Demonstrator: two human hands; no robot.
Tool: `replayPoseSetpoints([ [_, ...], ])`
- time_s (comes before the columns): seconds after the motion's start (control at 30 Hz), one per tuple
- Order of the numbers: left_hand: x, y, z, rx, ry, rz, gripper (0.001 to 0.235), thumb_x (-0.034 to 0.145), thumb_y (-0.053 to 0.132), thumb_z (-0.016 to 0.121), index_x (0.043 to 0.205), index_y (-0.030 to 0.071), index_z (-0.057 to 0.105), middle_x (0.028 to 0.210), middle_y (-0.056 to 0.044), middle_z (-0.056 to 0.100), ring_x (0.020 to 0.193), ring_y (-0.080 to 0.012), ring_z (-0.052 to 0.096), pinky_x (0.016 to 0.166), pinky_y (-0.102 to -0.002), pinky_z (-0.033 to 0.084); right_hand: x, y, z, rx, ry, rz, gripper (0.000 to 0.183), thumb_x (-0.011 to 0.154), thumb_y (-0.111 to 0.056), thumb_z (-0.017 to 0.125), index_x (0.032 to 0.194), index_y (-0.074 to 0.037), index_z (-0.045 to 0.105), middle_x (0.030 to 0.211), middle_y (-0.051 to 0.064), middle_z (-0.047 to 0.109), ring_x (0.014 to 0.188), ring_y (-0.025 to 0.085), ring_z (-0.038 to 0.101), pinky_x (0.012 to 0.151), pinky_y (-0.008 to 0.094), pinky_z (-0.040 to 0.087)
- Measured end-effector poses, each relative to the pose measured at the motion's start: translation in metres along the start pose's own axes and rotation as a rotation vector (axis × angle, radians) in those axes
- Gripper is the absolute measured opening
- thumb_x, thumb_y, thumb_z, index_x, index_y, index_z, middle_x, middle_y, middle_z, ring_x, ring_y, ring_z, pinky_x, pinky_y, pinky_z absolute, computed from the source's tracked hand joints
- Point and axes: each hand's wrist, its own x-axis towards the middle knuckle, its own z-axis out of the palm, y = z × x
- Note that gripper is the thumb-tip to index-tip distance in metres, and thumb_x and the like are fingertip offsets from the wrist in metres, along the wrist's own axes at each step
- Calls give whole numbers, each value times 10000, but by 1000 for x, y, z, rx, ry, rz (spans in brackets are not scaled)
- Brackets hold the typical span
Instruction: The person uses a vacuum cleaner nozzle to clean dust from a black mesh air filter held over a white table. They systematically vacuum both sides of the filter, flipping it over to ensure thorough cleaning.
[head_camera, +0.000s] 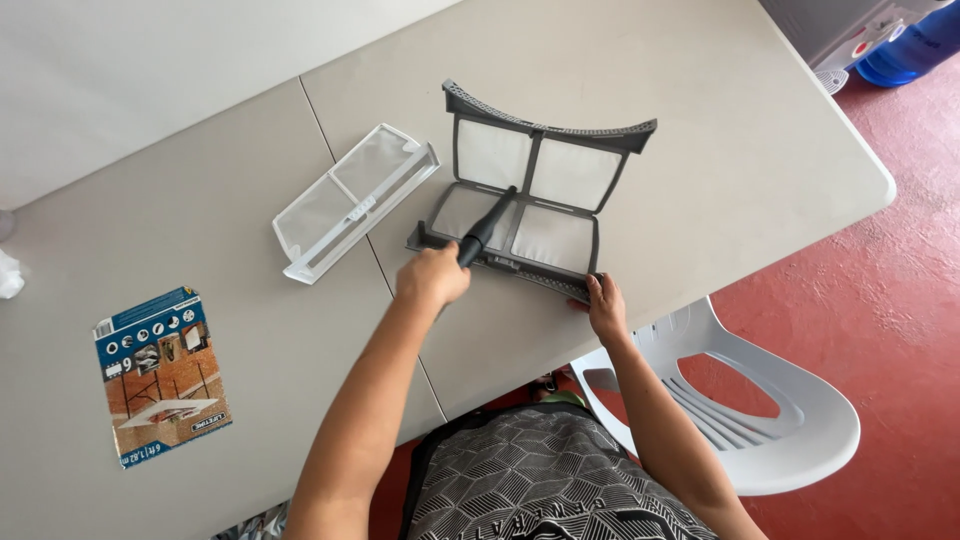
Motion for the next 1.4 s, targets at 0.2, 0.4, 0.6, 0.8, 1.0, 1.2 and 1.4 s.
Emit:
replayPoseSetpoints([
  [0.2, -10, -27, -1, 28, -3, -24, 643, 950, 346, 527, 1541, 94, 494, 1291, -292, 675, 1179, -442, 672, 936, -540, 571, 51, 95, 16, 263, 5, 141, 480, 1092, -529, 517, 1054, -51, 540, 1152, 305, 584, 1117, 459, 612, 889, 492, 609],
  [0.4, -102, -18, -46, 114, -146, 15, 627, 981, 351, 514, 1588, 210, 445, 1293, -254, 691, 1183, -440, 678, 932, -500, 574, 50, 65, 5, 416, 15, 216, 498, 1051, -518, 615, 1113, -25, 584, 1256, 337, 527, 1133, 450, 605, 855, 462, 633],
  [0.6, -79, -41, 9, 278, -128, 158, 630, 968, 332, 544, 1582, 270, 419, 1140, -247, 746, 1042, -423, 741, 837, -483, 593, 68, 71, 4, 465, -31, 182, 493, 1041, -517, 654, 1063, -28, 599, 1192, 283, 537, 1058, 372, 620, 849, 480, 635],
  [0.8, -81, -13, 39, 352, -127, 234, 628, 950, 315, 560, 1562, 252, 435, 1095, -241, 752, 996, -416, 752, 810, -489, 599, 52, 36, -5, 608, -25, 188, 474, 1040, -466, 669, 1013, -2, 576, 1141, 236, 489, 1005, 375, 629, 821, 493, 650],
  [1.0, -58, -4, 54, 377, -98, 339, 631, 938, 234, 580, 1551, 177, 438, 1039, -252, 757, 956, -417, 759, 779, -523, 605, 77, 81, 2, 610, -119, 175, 444, 1021, -408, 734, 1052, 12, 592, 1114, 251, 542, 1059, 374, 651, 844, 510, 646],
  [1.2, -58, 47, 72, 486, -24, 492, 650, 883, 91, 608, 1521, 57, 486, 898, -251, 758, 797, -385, 768, 669, -539, 612, 65, 60, -11, 647, -171, 141, 348, 1020, -320, 739, 1064, -12, 582, 1028, 125, 536, 1028, 279, 624, 910, 476, 626],
  [1.4, -31, 52, 95, 606, 40, 617, 703, 812, 113, 751, 1471, 15, 529, 781, -237, 730, 652, -376, 730, 425, -612, 536, 66, 66, -29, 667, -189, 145, 264, 1057, -289, 672, 1092, -36, 603, 995, 97, 558, 988, 234, 624, 896, 448, 630],
])
